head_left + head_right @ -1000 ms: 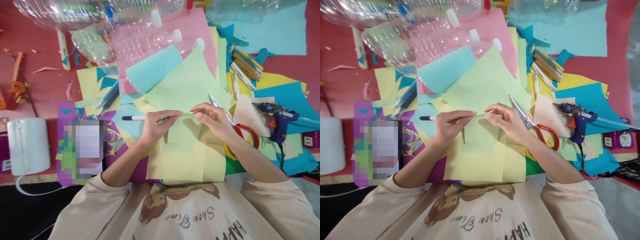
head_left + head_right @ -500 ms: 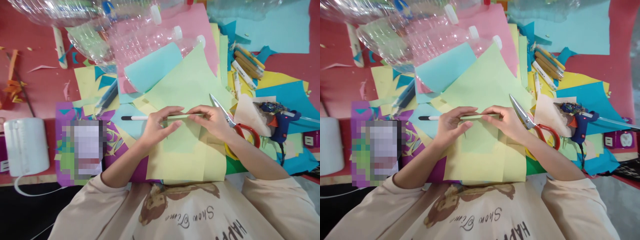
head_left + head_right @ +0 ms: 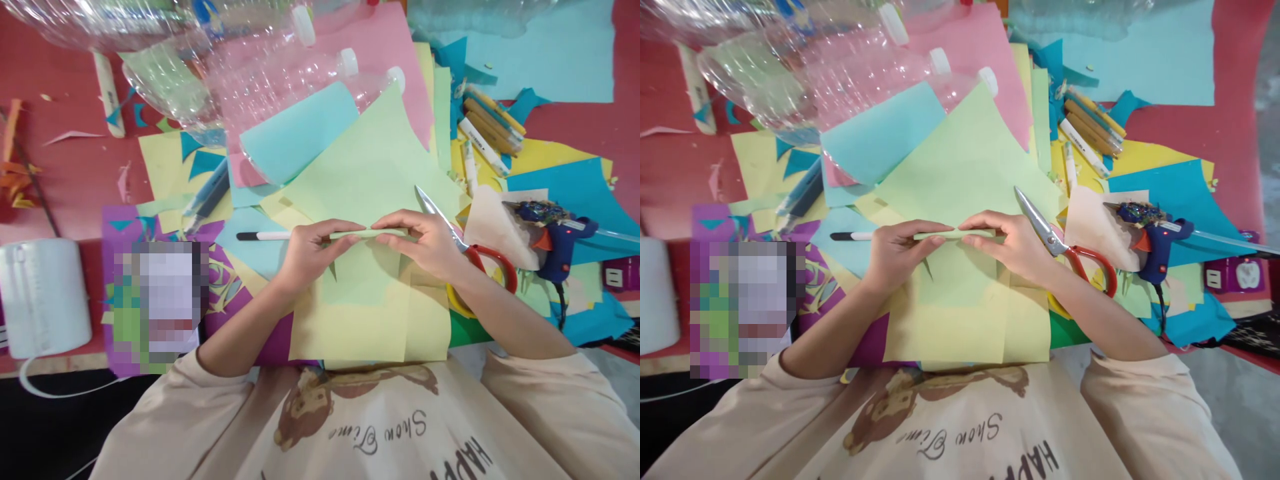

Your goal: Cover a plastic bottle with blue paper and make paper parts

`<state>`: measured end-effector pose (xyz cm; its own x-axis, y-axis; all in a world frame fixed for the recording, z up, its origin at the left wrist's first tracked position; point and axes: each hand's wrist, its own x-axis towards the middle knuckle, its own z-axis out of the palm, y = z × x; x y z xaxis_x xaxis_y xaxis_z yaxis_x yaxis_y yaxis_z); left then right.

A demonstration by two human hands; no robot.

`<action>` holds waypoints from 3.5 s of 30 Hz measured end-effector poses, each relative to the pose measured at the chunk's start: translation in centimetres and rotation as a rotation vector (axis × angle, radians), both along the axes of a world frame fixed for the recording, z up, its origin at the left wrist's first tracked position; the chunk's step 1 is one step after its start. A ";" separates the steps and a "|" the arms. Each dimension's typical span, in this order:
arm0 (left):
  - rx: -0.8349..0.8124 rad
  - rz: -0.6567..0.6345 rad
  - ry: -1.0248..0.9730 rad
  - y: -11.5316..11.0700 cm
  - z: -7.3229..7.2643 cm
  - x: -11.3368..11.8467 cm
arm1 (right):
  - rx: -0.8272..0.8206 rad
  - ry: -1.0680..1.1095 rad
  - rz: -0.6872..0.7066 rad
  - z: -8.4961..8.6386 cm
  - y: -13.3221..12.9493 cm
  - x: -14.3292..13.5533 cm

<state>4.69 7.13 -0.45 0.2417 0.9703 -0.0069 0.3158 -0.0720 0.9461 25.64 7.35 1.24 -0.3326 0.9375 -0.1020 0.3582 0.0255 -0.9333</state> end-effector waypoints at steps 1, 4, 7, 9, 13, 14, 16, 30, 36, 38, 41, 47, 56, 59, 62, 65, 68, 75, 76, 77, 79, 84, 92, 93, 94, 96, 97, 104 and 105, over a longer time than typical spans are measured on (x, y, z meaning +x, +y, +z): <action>0.001 -0.001 -0.007 0.0 0.0 0.0 | -0.002 0.006 -0.001 -0.1 0.0 0.0; 0.005 -0.003 -0.013 0.0 -0.1 0.0 | -0.017 0.025 0.001 -0.1 0.0 0.1; 0.035 -0.018 -0.028 -0.2 -0.1 0.1 | -0.018 0.027 0.022 0.0 -0.1 -0.1; 0.066 -0.027 -0.045 -0.2 -0.1 0.2 | -0.012 0.022 0.043 0.1 -0.1 -0.2; 0.091 -0.021 -0.036 -0.4 0.1 0.4 | 0.003 0.010 0.074 0.2 -0.1 -0.4; 0.092 -0.015 -0.032 -0.4 0.1 0.4 | 0.009 0.007 0.077 0.2 -0.1 -0.5; 0.095 -0.005 -0.032 -0.4 0.2 0.5 | 0.014 0.002 0.077 0.2 -0.2 -0.5; -0.035 0.159 -0.097 0.0 0.4 -0.1 | -0.013 0.142 -0.077 -0.2 -0.1 -0.1; -0.032 0.228 -0.140 0.2 0.3 -0.4 | -0.060 0.195 -0.173 -0.1 0.0 0.1; -0.009 0.256 -0.142 0.2 0.2 -0.5 | -0.059 0.215 -0.196 -0.1 0.2 0.2; 0.004 0.265 -0.141 0.3 0.1 -0.7 | -0.053 0.239 -0.209 -0.2 0.3 0.2; 0.027 0.243 -0.117 0.4 -0.2 -1.0 | -0.062 0.252 -0.223 -0.2 0.4 0.2; 0.000 0.236 -0.065 0.3 0.0 -0.9 | -0.090 0.214 -0.159 -0.2 0.3 0.3; -0.041 0.174 -0.073 0.1 0.1 -0.6 | -0.083 0.134 -0.127 -0.1 0.1 -0.1; -0.037 0.081 -0.071 -0.1 0.2 -0.3 | -0.042 0.063 -0.091 0.0 -0.2 -0.4; 0.016 0.022 -0.038 -0.3 0.2 0.0 | -0.024 0.053 -0.059 0.2 -0.4 -0.6; 0.068 0.019 -0.021 -0.5 0.1 0.2 | -0.017 0.058 -0.037 0.1 -0.5 -0.8; 0.070 0.060 -0.058 -0.6 0.1 0.4 | -0.007 0.084 -0.047 0.0 -0.6 -0.7; 0.056 0.066 -0.061 -0.6 0.2 0.4 | -0.011 0.084 -0.048 0.0 -0.6 -0.7; 0.042 0.071 -0.065 -0.7 0.2 0.4 | -0.015 0.085 -0.048 0.1 -0.6 -0.7; 0.020 0.076 -0.076 -0.7 0.2 0.5 | -0.021 0.092 -0.048 0.2 -0.6 -0.7; 0.001 0.107 -0.078 -0.5 0.3 0.1 | -0.046 0.128 -0.079 0.3 -0.5 -0.6; -0.011 0.181 -0.082 0.0 0.2 -0.7 | -0.111 0.202 -0.191 -0.1 0.0 -0.1; -0.012 0.178 -0.081 0.0 0.2 -0.6 | -0.116 0.203 -0.192 -0.1 0.0 -0.1; -0.014 0.176 -0.078 0.1 0.2 -0.6 | -0.118 0.201 -0.195 -0.1 0.0 -0.1; -0.014 0.166 -0.076 0.1 0.4 -0.6 | -0.109 0.192 -0.204 -0.1 0.0 -0.1; -0.013 0.161 -0.077 0.1 0.4 -0.6 | -0.102 0.189 -0.209 0.0 0.0 -0.1; -0.019 0.158 -0.083 0.3 0.4 -0.8 | -0.095 0.186 -0.199 0.0 -0.1 0.0; -0.021 0.156 -0.085 0.3 0.4 -0.8 | -0.095 0.185 -0.197 0.0 -0.1 0.1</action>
<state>3.87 7.42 -0.04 0.0883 0.9960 -0.0137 0.2406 -0.0080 0.9706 25.75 7.26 1.25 -0.1663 0.9750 -0.1472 0.1711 -0.1185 -0.9781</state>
